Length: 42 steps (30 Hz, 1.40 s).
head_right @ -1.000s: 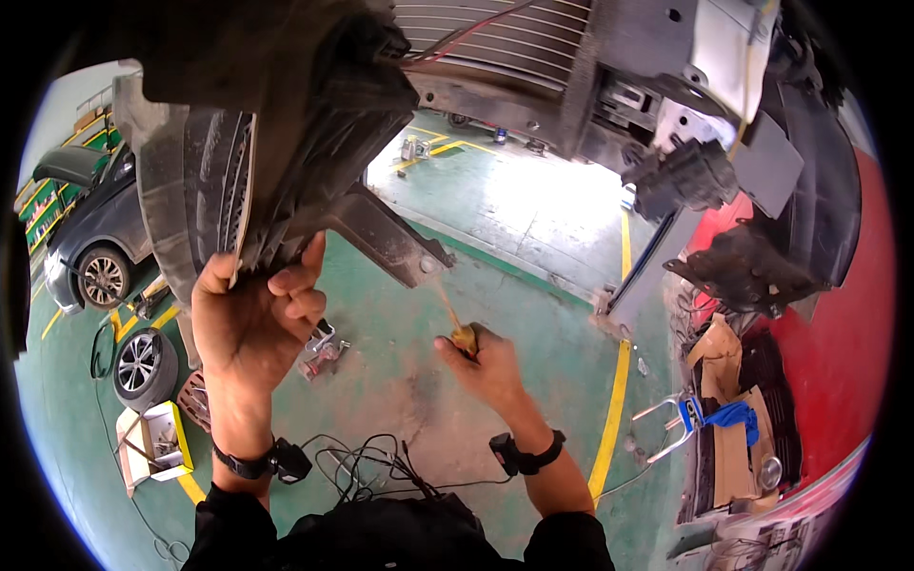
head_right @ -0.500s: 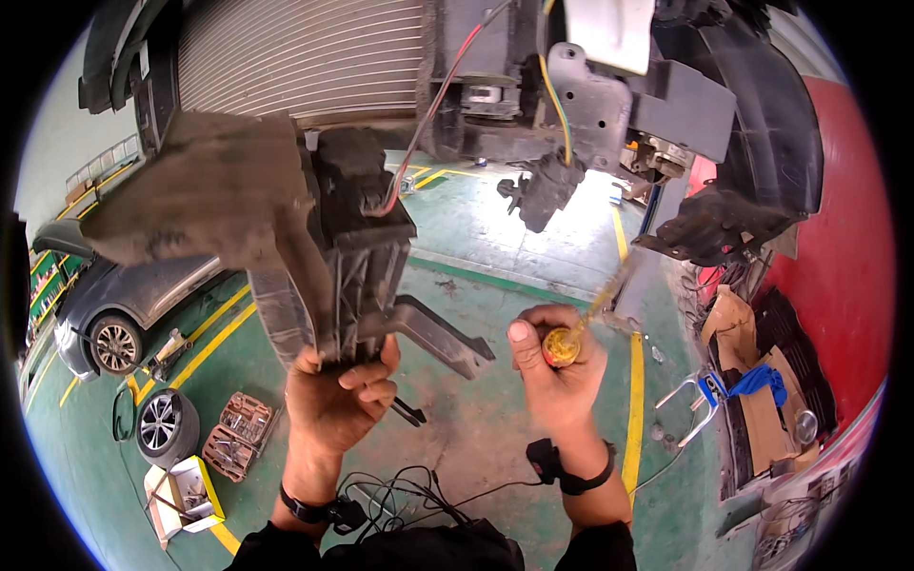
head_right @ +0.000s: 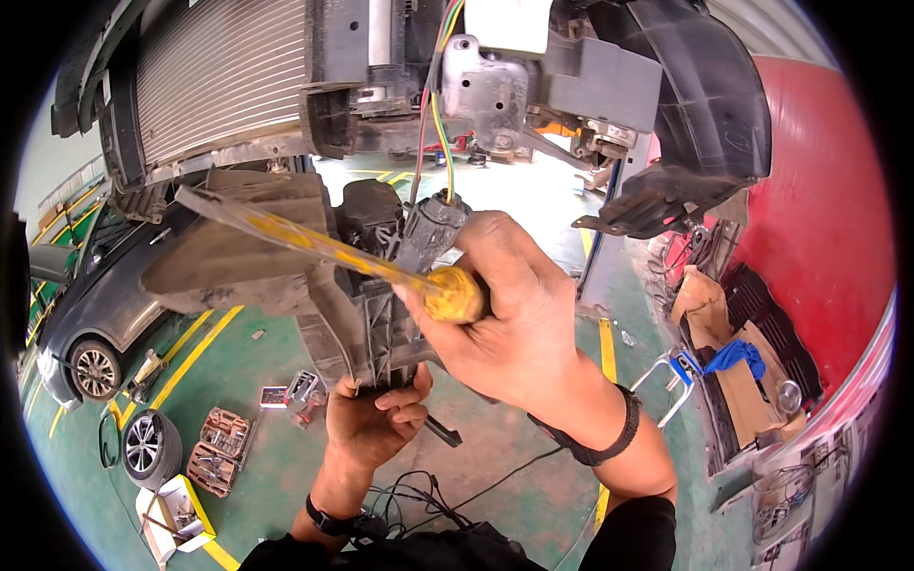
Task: The person picks up a red cloth, uses a screwdriver to remove a screw from the underside of a vehicle, and then detaches a plastic component from the engine bay using the screwdriver to pry it loose.
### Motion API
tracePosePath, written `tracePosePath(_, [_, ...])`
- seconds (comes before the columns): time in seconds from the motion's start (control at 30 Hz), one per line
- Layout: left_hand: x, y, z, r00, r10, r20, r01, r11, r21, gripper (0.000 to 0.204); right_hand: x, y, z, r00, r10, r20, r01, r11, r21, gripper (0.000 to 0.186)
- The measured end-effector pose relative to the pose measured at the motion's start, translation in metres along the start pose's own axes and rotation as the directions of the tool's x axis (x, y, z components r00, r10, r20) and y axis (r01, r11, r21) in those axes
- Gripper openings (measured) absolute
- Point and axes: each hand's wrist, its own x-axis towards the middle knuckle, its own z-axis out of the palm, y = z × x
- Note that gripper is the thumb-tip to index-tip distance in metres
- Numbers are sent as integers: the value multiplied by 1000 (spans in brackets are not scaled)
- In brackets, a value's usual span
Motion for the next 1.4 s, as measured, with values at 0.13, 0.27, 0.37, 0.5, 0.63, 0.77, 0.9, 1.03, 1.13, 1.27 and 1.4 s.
tracePosePath(0.13, [0, -11, -3, 998, -40, -42, 38, 998, -44, 68, 2, 1, -3, 991, -110, -77, 103, 991, -89, 32])
tracePosePath(0.27, [0, -16, -3, 997, -75, -35, 73, 995, -70, 68, 5, -1, 0, 988, -153, 6, 153, 986, -64, 37])
tracePosePath(0.37, [1, -18, -3, 992, -129, -10, 127, 984, -123, 66, 11, -1, -2, 984, -50, 173, 78, 984, -162, 38])
tracePosePath(0.5, [-2, -20, -1, 987, -162, 17, 162, 970, -179, 63, 22, 0, -5, 954, -53, 296, 131, 959, -253, 32])
tracePosePath(0.63, [-6, -20, 3, 982, -188, -19, 181, 965, -188, 67, 27, 2, -2, 936, -83, 341, 187, 940, -284, 27])
tracePosePath(0.77, [-8, -21, 8, 987, -156, -44, 149, 978, -147, 65, 26, 3, 1, 933, -87, 350, 188, 946, -266, 25])
tracePosePath(0.9, [-9, -23, 8, 981, -182, -65, 164, 962, -220, 57, 25, 2, -1, 926, -59, 374, 176, 941, -289, 23])
tracePosePath(1.03, [-8, -23, 6, 971, -236, -48, 215, 939, -268, 52, 24, -1, -6, 920, 25, 391, 116, 936, -333, 24])
tracePosePath(1.13, [-5, -22, 8, 960, -276, -45, 257, 933, -250, 52, 25, -3, -12, 909, 56, 413, 121, 913, -390, 25])
tracePosePath(1.27, [-1, -25, 12, 950, -310, -20, 300, 932, -202, 54, 29, -3, -17, 904, -77, 421, 272, 862, -427, 28])
tracePosePath(1.4, [-5, -28, 7, 927, -374, -32, 373, 928, -15, 64, 34, -7, -24, 870, -206, 448, 406, 815, -414, 23])
